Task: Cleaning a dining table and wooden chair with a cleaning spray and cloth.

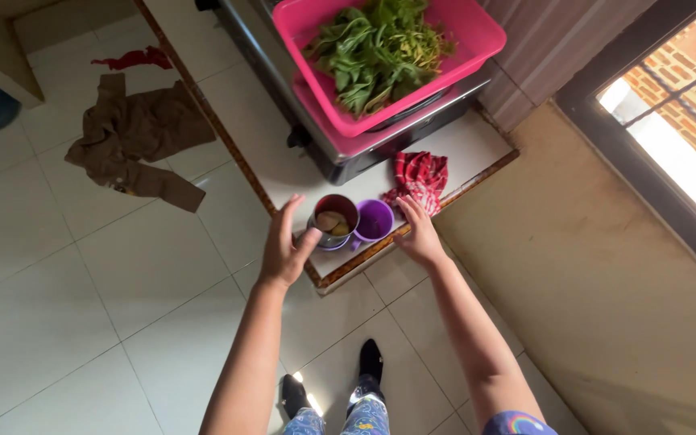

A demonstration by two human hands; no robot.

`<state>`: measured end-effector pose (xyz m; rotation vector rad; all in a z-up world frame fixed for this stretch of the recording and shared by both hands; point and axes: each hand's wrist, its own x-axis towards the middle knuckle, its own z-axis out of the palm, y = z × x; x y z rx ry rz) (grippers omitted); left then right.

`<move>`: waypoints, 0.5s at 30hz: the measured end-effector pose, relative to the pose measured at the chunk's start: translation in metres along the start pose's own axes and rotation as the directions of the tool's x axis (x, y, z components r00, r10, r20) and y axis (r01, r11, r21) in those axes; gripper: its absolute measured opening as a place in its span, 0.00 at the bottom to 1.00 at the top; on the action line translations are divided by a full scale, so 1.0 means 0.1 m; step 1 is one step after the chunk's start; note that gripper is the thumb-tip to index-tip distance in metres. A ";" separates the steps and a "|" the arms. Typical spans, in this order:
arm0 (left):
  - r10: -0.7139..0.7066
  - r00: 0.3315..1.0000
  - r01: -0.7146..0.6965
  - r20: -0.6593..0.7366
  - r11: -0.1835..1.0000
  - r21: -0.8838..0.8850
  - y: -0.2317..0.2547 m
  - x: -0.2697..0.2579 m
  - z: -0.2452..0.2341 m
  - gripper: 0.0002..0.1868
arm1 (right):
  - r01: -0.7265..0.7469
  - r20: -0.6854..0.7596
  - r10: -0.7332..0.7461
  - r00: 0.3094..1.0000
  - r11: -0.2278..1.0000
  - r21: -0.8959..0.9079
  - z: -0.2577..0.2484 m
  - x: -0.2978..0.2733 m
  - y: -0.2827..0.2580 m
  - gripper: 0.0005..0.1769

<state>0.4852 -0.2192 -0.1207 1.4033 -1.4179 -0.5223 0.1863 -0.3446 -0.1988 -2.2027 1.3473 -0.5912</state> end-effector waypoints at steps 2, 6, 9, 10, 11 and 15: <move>-0.026 0.999 0.026 0.028 1.000 0.016 -0.11 -0.11 0.03 0.40 | -0.004 0.001 0.004 1.000 1.000 0.023 0.04 -0.09 -0.25 0.54; -0.183 0.978 0.181 0.101 0.983 0.024 -0.30 -0.21 0.15 0.52 | -0.041 -0.045 0.051 0.998 0.979 0.199 0.23 -0.17 -0.44 0.62; -0.229 0.968 0.233 0.100 0.972 -0.031 -0.51 -0.23 0.32 0.61 | -0.132 -0.069 0.165 0.984 0.930 0.344 0.41 -0.18 -0.48 0.65; -0.224 0.970 0.228 0.100 0.973 -0.034 -0.60 -0.23 0.39 0.61 | -0.129 -0.074 0.163 0.984 0.931 0.342 0.49 -0.18 -0.46 0.65; -0.197 0.977 0.202 0.081 0.977 -0.062 -0.68 -0.23 0.46 0.63 | -0.113 -0.124 0.166 0.978 0.929 0.352 0.56 -0.17 -0.43 0.65; -0.167 0.984 0.173 0.054 0.973 -0.154 -0.81 -0.18 0.67 0.66 | -0.048 -0.273 0.171 0.947 0.913 0.405 0.72 -0.10 -0.43 0.60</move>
